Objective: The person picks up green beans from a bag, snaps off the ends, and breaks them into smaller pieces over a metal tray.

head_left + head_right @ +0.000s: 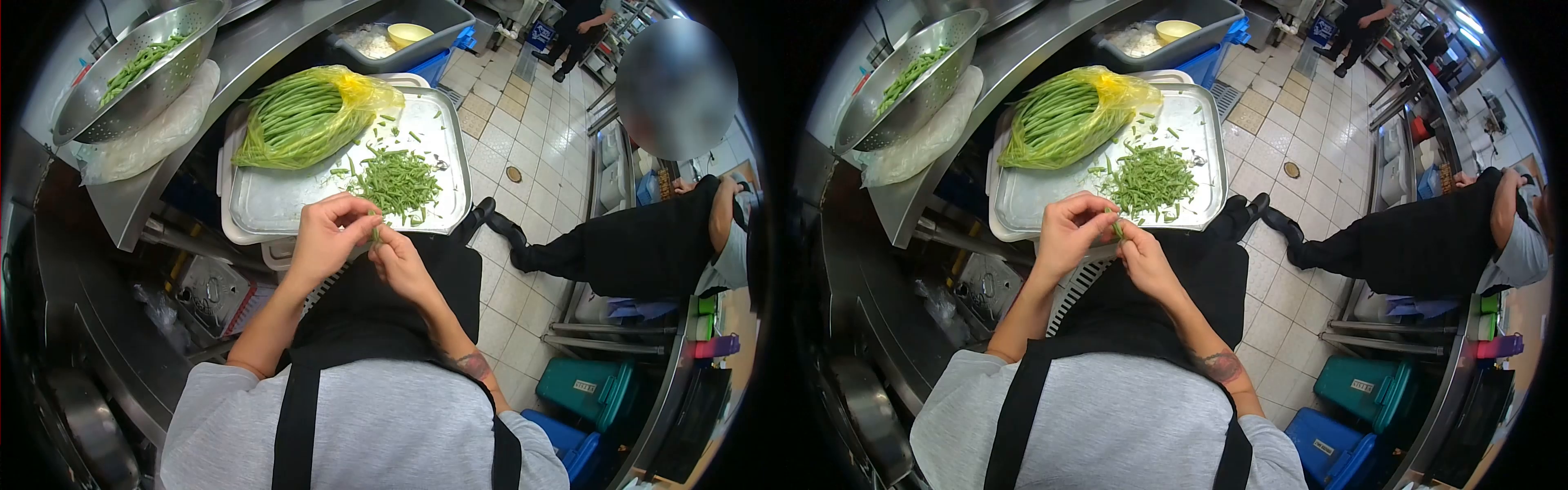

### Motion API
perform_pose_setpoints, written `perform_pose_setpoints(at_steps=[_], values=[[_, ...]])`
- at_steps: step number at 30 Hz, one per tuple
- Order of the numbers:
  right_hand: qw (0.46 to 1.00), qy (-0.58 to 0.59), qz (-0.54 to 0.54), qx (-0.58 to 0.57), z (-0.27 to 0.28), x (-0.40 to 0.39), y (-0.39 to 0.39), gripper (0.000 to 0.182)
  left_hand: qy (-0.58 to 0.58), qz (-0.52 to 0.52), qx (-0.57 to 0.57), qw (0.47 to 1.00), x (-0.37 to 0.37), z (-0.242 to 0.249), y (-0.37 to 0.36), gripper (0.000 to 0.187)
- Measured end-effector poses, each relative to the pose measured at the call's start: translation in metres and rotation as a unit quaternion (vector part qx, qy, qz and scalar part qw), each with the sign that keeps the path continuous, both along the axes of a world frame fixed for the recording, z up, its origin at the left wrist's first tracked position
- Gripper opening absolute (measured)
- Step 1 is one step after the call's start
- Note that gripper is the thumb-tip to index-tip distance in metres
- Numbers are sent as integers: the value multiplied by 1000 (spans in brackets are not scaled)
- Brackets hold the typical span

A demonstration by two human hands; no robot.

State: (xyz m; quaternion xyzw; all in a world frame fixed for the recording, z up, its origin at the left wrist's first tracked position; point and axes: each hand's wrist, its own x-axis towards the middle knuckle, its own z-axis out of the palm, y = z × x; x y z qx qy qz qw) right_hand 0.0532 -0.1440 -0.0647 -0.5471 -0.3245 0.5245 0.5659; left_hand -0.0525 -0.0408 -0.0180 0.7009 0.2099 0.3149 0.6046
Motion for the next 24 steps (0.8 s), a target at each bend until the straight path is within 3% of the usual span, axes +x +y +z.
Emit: perform_pose_setpoints(at_steps=[5,7,9,10,12,14,16,18,21,23,24], values=[[997,-77,15,16,1,13,4,26,-5,18,31,999,0,-2,-2,7],[996,-84,18,18,9,18,4,26,4,26,109,994,-2,2,-3,7],[996,54,42,-59,18,24,1,28,-6,27,133,991,-4,9,-7,8],[996,55,42,-59,19,26,-1,28,-16,27,156,987,-5,12,-7,9],[964,257,55,34,19,31,-6,32,-37,31,128,991,-7,16,-6,10],[942,313,88,85,13,35,-8,37,-59,33,101,993,-9,22,-6,11],[930,359,-9,76,25,29,-10,40,-67,26,63,995,-9,27,-5,11],[927,362,-29,97,7,33,-6,38,-92,34,77,992,-7,25,-4,13],[902,328,-270,77,1,33,-2,27,-126,36,43,990,-12,25,-2,11],[922,298,-214,120,-16,46,-9,27,-116,34,-69,990,-15,22,1,10],[937,265,-159,164,-22,50,-12,27,-115,36,-69,990,-14,21,3,10]])
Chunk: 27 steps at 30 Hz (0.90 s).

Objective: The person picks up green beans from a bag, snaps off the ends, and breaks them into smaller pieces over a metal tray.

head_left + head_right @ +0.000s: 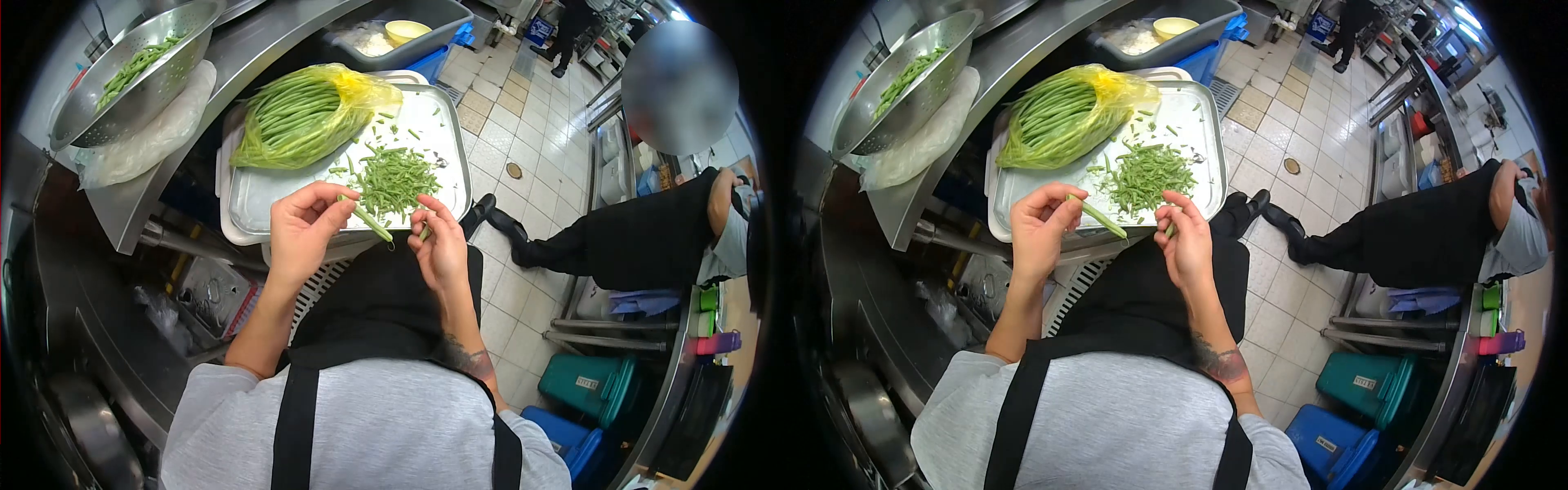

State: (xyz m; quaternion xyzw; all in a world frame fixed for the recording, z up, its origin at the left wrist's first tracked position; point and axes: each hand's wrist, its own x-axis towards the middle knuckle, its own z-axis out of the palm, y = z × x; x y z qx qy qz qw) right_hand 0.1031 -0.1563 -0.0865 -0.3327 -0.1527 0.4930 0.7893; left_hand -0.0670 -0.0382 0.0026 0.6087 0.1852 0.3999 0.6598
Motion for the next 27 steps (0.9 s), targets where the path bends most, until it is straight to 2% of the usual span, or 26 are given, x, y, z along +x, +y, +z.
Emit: perform_pose_setpoints(at_steps=[1,2,3,4,5,6,8,10,12,15,17,18,20,22,25,26,27], values=[[998,-33,-3,-51,24,-11,1,20,10,15,-6,1000,2,-2,2,9],[998,-32,-3,-51,32,-19,0,20,20,30,-12,999,4,-4,3,9],[966,-242,-16,-93,37,-27,-2,15,20,29,-12,999,5,-5,4,9],[888,-440,-29,-131,51,-37,-2,11,28,36,-20,999,6,-6,5,9],[848,-503,-81,-145,70,-47,-4,6,37,43,-28,998,7,-8,5,9],[848,-502,-82,-146,71,-50,-5,6,37,42,-28,998,9,-9,5,9],[767,-609,-131,-151,72,-52,-5,8,39,43,-34,998,11,-12,5,9],[758,-622,-129,-150,71,-52,-7,13,54,45,-34,997,10,-14,7,11],[682,-717,-93,-107,72,-50,-11,14,69,46,-33,996,10,-15,10,13],[680,-730,-43,-52,79,-53,-10,14,137,-4,-14,990,7,-17,17,14],[698,-715,11,-10,80,-52,-10,11,144,-97,-97,980,6,-16,18,13],[699,-715,12,-10,82,-51,-9,11,145,-97,-97,980,5,-16,19,13],[759,-649,48,-2,86,-46,-8,9,163,-160,-110,967,3,-18,22,13],[774,-632,-10,-39,86,-37,-5,6,168,-189,-108,961,1,-21,23,12],[791,-576,-166,-122,82,-20,5,8,176,-229,-118,950,0,-21,20,13],[790,-556,-225,-123,76,-13,10,9,180,-239,-131,945,0,-20,19,13],[768,-557,-251,-191,81,-7,9,10,180,-239,-131,945,0,-21,19,13]])
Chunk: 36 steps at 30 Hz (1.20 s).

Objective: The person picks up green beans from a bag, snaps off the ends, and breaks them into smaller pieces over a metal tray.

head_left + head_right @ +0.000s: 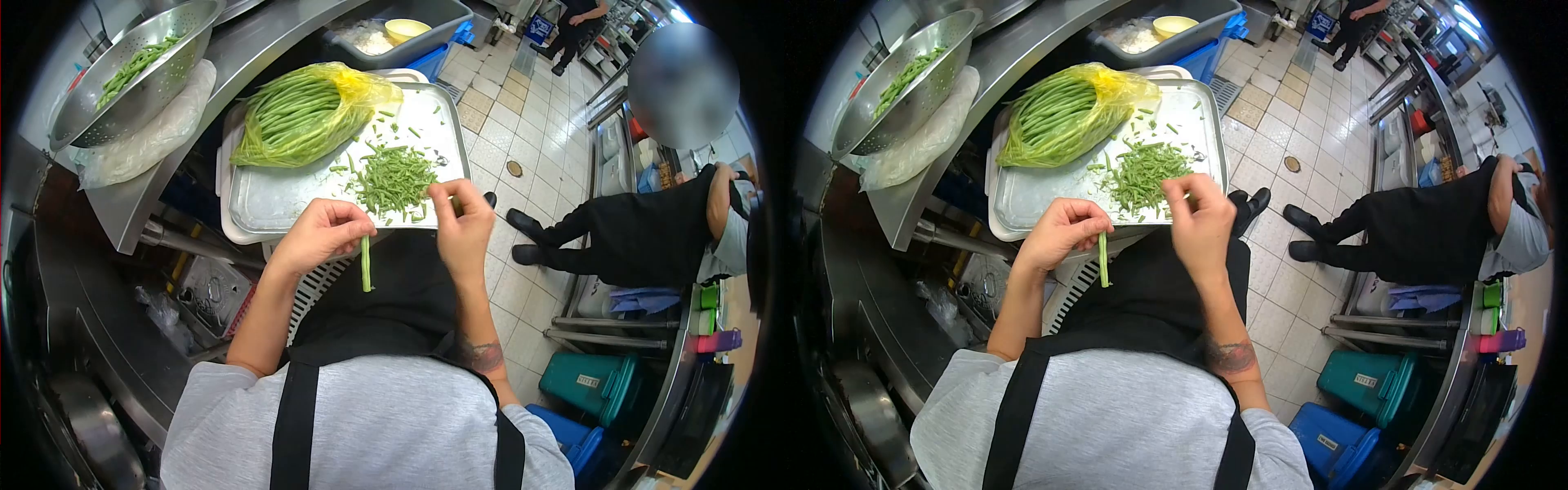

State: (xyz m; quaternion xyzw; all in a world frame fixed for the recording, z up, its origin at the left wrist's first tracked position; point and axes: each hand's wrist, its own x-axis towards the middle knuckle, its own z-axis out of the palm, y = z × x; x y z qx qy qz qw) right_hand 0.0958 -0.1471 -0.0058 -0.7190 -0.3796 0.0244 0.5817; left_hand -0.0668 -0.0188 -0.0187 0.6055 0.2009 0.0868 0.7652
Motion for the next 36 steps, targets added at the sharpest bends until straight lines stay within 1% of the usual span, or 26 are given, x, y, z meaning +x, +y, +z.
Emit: perform_pose_setpoints(at_steps=[1,2,3,4,6,7,9,11,12,13,15,16,17,18,19,21,22,23,24,25,26,31,33,35,36], values=[[999,-17,-28,2,-6,10,1,9,-2,25,10,1000,0,-2,1,13],[999,-16,-34,-6,-5,14,2,13,-4,51,20,998,0,-4,1,14],[999,-15,-39,-15,-4,16,3,18,-5,52,20,998,0,-4,2,14],[999,-15,-38,-15,-4,15,4,18,-16,60,-2,998,1,-4,3,14],[1000,-8,7,-28,-7,8,6,31,-28,69,-23,997,2,-4,4,14],[1000,-8,7,-28,-7,4,5,31,-31,82,-13,996,3,-4,3,15],[989,38,117,-77,-9,-6,0,29,-34,97,-4,995,4,-4,4,15],[961,133,223,-91,-12,-15,-8,25,-29,126,-31,991,5,-7,6,13],[958,139,236,-82,-8,-22,-11,22,-29,126,-31,991,5,-8,6,13],[945,163,257,-119,-6,-23,-13,21,-30,142,-40,989,5,-9,6,14],[902,273,330,-52,-17,-29,-11,23,-30,155,-49,986,6,-10,5,15],[903,273,328,-52,-17,-31,-11,23,-45,130,-34,990,6,-11,4,14],[860,353,361,-71,-15,-33,-11,26,-59,106,-20,992,6,-11,2,12],[808,430,393,-89,-14,-36,-10,29,-60,106,-20,992,7,-9,0,12],[808,429,393,-89,-17,-38,-9,29,-60,103,-35,992,8,-4,-3,12],[747,514,418,-57,-25,-42,-7,30,-61,101,-49,992,9,-1,-7,11],[762,512,393,-53,-26,-45,-7,27,-59,111,-30,992,9,-1,-7,11],[762,512,393,-52,-26,-46,-7,27,-58,120,-10,991,10,-1,-8,11],[794,468,384,-59,-26,-47,-8,26,-58,119,-10,991,10,0,-10,11],[822,423,374,-65,-25,-48,-8,25,-62,119,20,991,10,0,-12,10],[823,423,374,-64,-25,-49,-7,25,-66,119,50,989,11,0,-13,10],[823,429,371,-19,-27,-46,-8,23,-72,109,53,990,12,3,-13,10],[825,431,367,-16,-28,-47,-7,22,-74,103,50,991,12,4,-13,10],[827,431,361,-12,-30,-46,-7,22,-57,99,75,991,13,2,-15,9],[834,422,353,-26,-32,-44,-6,22,-57,99,75,991,13,1,-17,9]])
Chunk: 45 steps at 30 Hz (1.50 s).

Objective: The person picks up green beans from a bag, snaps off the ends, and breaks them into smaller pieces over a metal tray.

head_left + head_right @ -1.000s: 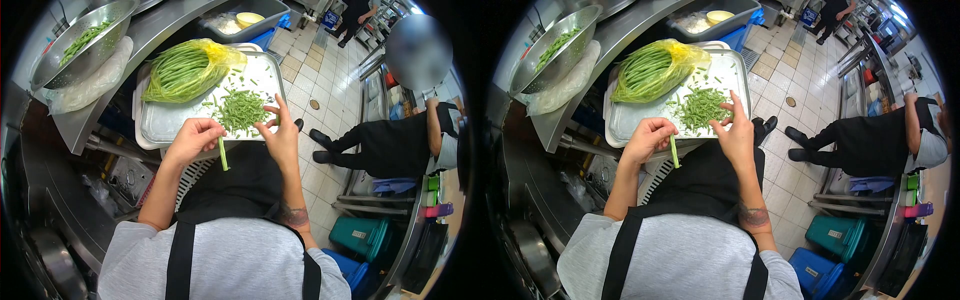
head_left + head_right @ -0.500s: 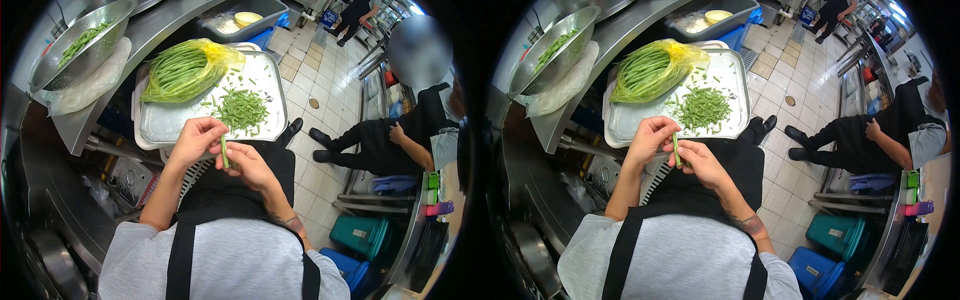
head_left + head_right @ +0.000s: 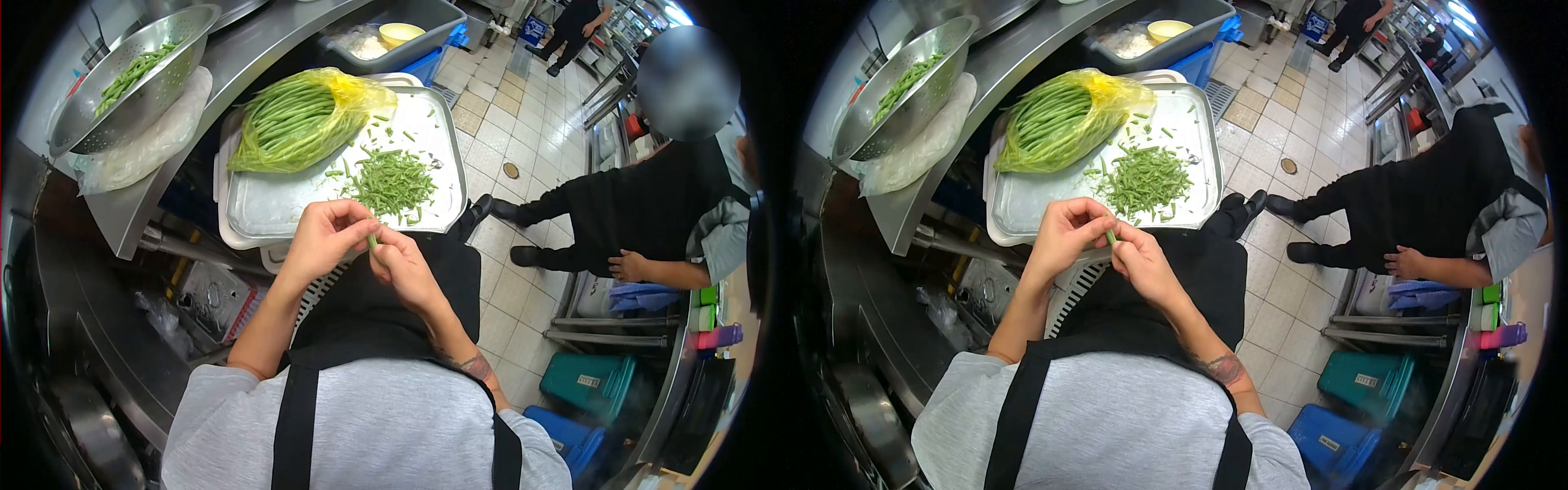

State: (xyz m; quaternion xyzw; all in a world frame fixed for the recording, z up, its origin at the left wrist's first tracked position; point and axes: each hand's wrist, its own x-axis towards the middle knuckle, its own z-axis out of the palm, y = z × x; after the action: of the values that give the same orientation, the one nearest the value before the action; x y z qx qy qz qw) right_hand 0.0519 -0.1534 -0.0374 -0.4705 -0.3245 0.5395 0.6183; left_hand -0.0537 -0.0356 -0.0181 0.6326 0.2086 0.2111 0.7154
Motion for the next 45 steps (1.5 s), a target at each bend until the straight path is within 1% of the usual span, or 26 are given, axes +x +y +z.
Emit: perform_pose_setpoints(at_steps=[2,3,5,7,8,9,10,11,12,13,17,18,20,22,23,25,26,28,31,35,37,39,40,41,43,45], values=[[1000,-16,-2,-12,-1,0,2,22,-18,20,72,997,1,-3,-6,8],[999,-26,-30,-11,-2,-3,4,22,-18,20,72,997,1,-2,-9,8],[998,-37,-57,-10,-6,-3,6,22,-23,41,183,982,1,3,-12,7],[996,-65,-4,-68,-18,1,7,23,-15,50,178,983,0,8,-10,7],[996,-67,0,-66,-22,0,9,23,-8,57,171,984,-1,9,-10,7],[997,50,-5,-64,-26,-1,9,24,-8,62,173,983,0,10,-9,7],[984,167,-9,-62,-28,-3,10,24,46,24,118,992,0,11,-8,7],[984,166,-3,-60,-30,-4,11,24,98,-14,63,993,0,13,-7,7],[967,251,-13,-49,-31,-3,11,27,99,-26,210,972,3,7,-4,12],[942,334,-24,-38,-31,-3,11,30,90,-24,296,951,5,1,-3,17],[930,367,-11,-9,-44,6,10,31,81,129,379,913,23,-4,29,20],[933,355,-36,-40,-38,5,10,29,70,182,424,885,31,-11,54,19],[940,338,-33,-39,-41,6,7,27,112,264,503,815,46,-11,107,18],[951,305,-38,-37,-40,4,5,26,172,286,582,742,57,-23,167,13],[952,303,-39,-33,-39,3,3,26,168,287,585,740,58,-38,192,13],[967,254,-11,-25,-37,3,0,26,292,199,616,704,61,-54,224,13],[970,242,-15,-29,-34,1,-1,26,286,200,620,702,62,-56,229,13],[971,235,-19,-33,-34,2,-2,23,339,159,625,685,62,-51,223,12],[969,243,-26,-34,-37,2,0,21,359,173,639,658,65,-50,214,13],[971,238,-23,-25,-34,1,-1,20,346,151,628,680,60,-51,214,13],[975,220,-28,-32,-29,2,-5,20,307,178,634,687,54,-46,207,12],[977,204,-39,-36,-27,8,-6,19,116,262,548,786,49,-38,200,16],[978,196,-55,-34,-28,11,-6,19,55,260,556,787,46,-24,186,18],[979,188,-69,-33,-28,15,-6,19,56,259,557,787,44,-7,169,18],[976,195,-98,-19,-25,21,-1,18,-73,240,543,802,42,26,132,22],[981,141,-136,1,-16,26,5,18,-85,206,541,811,39,48,102,22]])
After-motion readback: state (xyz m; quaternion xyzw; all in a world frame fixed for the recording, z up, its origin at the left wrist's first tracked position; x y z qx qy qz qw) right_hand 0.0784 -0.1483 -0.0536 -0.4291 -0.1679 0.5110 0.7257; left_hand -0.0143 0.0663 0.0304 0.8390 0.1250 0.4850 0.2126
